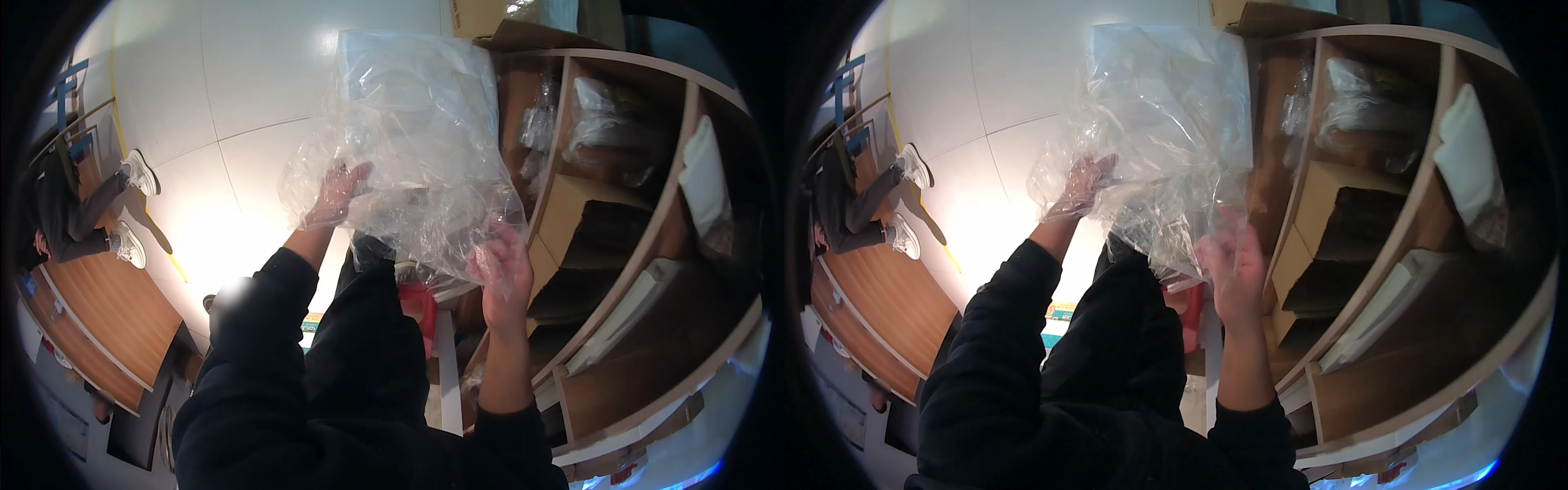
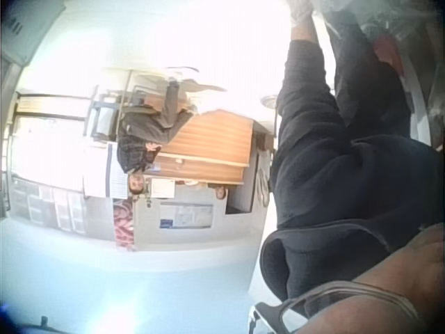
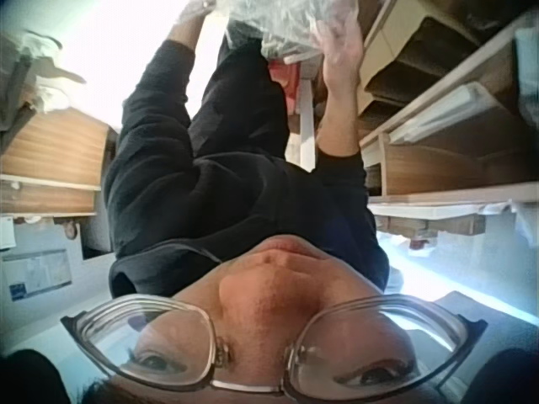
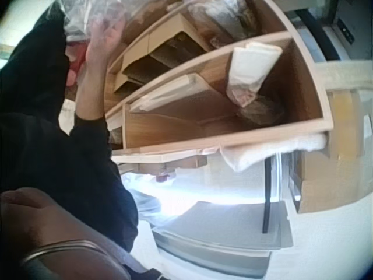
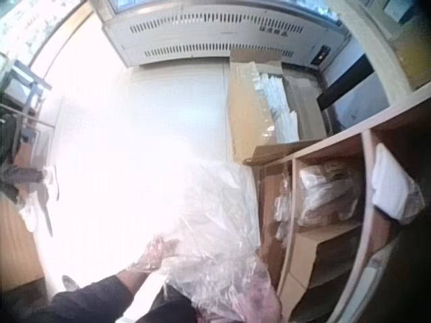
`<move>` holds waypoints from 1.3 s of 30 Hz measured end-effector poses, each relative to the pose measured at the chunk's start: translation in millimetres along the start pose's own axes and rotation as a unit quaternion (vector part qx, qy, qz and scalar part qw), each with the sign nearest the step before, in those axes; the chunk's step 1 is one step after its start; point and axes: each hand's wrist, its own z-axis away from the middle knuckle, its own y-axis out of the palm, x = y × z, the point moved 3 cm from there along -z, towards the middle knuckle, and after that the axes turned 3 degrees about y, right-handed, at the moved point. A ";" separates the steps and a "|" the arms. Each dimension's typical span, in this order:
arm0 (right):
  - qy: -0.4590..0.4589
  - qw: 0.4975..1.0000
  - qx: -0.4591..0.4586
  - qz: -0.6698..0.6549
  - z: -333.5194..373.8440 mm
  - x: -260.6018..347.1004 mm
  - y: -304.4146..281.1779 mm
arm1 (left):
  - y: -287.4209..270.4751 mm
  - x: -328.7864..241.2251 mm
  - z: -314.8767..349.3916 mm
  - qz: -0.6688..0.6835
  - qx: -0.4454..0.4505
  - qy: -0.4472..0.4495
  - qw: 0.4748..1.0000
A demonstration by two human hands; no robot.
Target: The person repeatedly folds flat white paperboard sheets into shallow rectangular trays on a wooden workbench. They align edges, crease corners, and stack the finished trays. The person also handles clear plastic bags and stacks of flat sheets nearby.
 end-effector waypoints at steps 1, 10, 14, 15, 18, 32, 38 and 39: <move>0.015 1.000 -0.023 0.004 3.1 3.4 -2.4 | -4.3 -10.1 -0.5 -0.031 0.028 0.091 0.995; -0.035 0.993 -0.029 0.108 30.6 20.9 -14.5 | -1.7 -131.6 46.6 0.016 -0.125 0.105 0.986; -0.050 0.992 -0.044 0.106 56.3 11.8 -22.5 | -11.0 -193.7 109.0 -0.184 -0.168 0.199 0.948; -0.041 0.995 -0.042 0.083 67.6 9.5 -24.9 | -18.6 -214.1 128.2 -0.214 -0.177 0.219 0.936; -0.030 0.990 -0.088 0.106 115.0 0.5 -28.3 | -46.4 -292.2 194.3 -0.330 -0.143 0.221 0.907; -0.077 0.996 0.014 0.046 359.9 -33.8 -66.9 | 3.8 -537.2 600.2 -0.557 0.017 0.565 0.608; -0.294 0.944 0.005 -0.151 463.6 17.6 -117.7 | 124.6 -466.7 631.1 -0.380 0.318 0.748 0.442; -0.300 0.937 -0.014 -0.177 476.0 24.4 -124.6 | 157.5 -436.8 627.7 -0.390 0.307 0.750 0.436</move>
